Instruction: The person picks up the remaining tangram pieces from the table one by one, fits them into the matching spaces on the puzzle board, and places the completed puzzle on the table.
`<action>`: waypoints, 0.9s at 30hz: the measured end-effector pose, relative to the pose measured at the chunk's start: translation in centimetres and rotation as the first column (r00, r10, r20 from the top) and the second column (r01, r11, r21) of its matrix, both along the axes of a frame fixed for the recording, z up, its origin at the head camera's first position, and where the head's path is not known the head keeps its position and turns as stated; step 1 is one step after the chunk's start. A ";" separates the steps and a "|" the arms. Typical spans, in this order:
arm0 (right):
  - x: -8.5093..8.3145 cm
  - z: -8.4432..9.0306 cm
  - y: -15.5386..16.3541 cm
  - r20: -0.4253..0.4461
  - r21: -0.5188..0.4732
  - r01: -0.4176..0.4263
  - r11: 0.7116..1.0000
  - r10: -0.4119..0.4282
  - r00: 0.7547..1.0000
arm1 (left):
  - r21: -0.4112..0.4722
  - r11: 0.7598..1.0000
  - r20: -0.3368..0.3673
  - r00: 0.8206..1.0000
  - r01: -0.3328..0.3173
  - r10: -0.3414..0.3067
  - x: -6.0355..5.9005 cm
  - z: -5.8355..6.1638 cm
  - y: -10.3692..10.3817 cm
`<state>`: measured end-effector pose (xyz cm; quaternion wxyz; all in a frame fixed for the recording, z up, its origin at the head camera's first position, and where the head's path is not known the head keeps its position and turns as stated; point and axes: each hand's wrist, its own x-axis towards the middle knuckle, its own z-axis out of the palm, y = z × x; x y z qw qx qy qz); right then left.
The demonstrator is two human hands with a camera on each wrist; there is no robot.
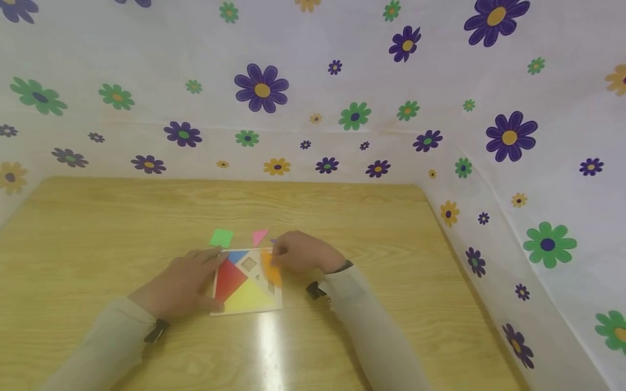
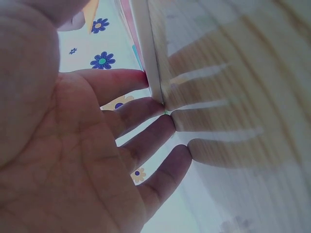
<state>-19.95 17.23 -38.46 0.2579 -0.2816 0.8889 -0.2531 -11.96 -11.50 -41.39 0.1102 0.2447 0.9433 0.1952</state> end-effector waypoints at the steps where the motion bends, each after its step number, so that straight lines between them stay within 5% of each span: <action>1: 0.1 0.0 -0.2 0.011 0.001 -0.003 1.000 0.003 1.000 | 0.002 1.000 -0.002 1.000 0.002 -0.002 0.0 0.0 0.0; 11: 0.4 -0.5 -0.8 0.004 0.062 0.010 0.998 -0.011 1.000 | -0.010 1.000 -0.010 1.000 0.000 0.000 0.0 -0.1 0.0; 27: 1.2 -0.3 -1.1 0.111 0.097 0.027 0.995 -0.038 0.993 | -0.025 1.000 -0.024 1.000 0.001 -0.002 -0.5 -1.0 -0.2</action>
